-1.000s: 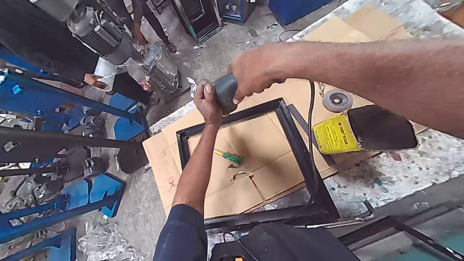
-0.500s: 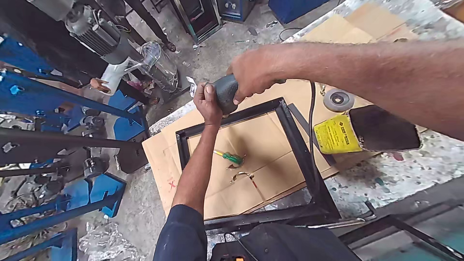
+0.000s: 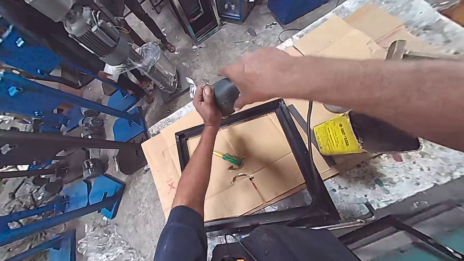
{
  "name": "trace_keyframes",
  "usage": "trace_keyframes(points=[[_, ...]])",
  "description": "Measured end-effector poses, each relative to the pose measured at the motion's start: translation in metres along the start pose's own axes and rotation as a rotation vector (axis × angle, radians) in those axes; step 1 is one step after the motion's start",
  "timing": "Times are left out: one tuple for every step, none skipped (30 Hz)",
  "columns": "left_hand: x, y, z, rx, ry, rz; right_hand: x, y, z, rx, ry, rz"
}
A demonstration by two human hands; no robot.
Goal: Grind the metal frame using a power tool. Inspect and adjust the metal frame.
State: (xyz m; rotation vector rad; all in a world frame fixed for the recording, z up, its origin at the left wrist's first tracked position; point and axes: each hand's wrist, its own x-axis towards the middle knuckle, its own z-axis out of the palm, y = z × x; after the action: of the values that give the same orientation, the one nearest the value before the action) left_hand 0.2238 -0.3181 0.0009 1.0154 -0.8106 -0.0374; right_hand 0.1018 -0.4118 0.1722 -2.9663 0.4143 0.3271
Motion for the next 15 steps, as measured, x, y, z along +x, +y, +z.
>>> trace_keyframes(points=[[0.0,0.0,0.0,-0.001,0.003,-0.001,-0.006,-0.001,0.003,-0.063,0.072,-0.047],[-0.001,0.0,-0.001,-0.005,0.002,-0.001,-0.01,-0.002,0.006,-0.103,0.114,-0.073],[-0.001,0.0,-0.002,-0.009,-0.002,-0.001,-0.012,-0.004,0.007,-0.119,0.129,-0.076],[-0.001,-0.001,-0.002,-0.014,-0.01,0.006,-0.013,-0.005,0.007,-0.126,0.129,-0.067],[-0.001,-0.001,-0.002,-0.023,-0.014,0.01,-0.013,-0.005,0.007,-0.125,0.126,-0.058],[-0.001,-0.002,-0.002,-0.028,-0.015,0.01,-0.013,-0.006,0.007,-0.121,0.123,-0.051],[-0.001,-0.001,-0.002,-0.03,-0.015,0.004,-0.012,-0.007,0.007,-0.114,0.119,-0.042],[-0.001,-0.001,-0.002,-0.031,-0.014,-0.001,-0.012,-0.007,0.006,-0.101,0.107,-0.033],[-0.001,0.0,-0.002,-0.035,-0.017,-0.007,-0.01,-0.007,0.004,-0.08,0.078,-0.021],[-0.002,0.0,-0.003,-0.041,-0.023,-0.009,-0.007,-0.007,0.001,-0.043,0.019,0.0],[-0.002,0.0,-0.003,-0.045,-0.028,-0.011,0.0,-0.005,-0.002,0.014,-0.067,0.027],[-0.003,-0.001,-0.004,-0.05,-0.029,-0.011,0.008,-0.001,-0.004,0.101,-0.166,0.052],[-0.005,-0.002,-0.004,-0.055,-0.026,-0.011,0.014,0.005,-0.005,0.212,-0.255,0.077],[-0.006,-0.002,-0.004,-0.055,-0.013,-0.012,0.02,0.009,-0.004,0.306,-0.32,0.11],[-0.006,-0.001,-0.003,-0.051,-0.001,-0.017,0.023,0.01,-0.004,0.344,-0.347,0.133]])
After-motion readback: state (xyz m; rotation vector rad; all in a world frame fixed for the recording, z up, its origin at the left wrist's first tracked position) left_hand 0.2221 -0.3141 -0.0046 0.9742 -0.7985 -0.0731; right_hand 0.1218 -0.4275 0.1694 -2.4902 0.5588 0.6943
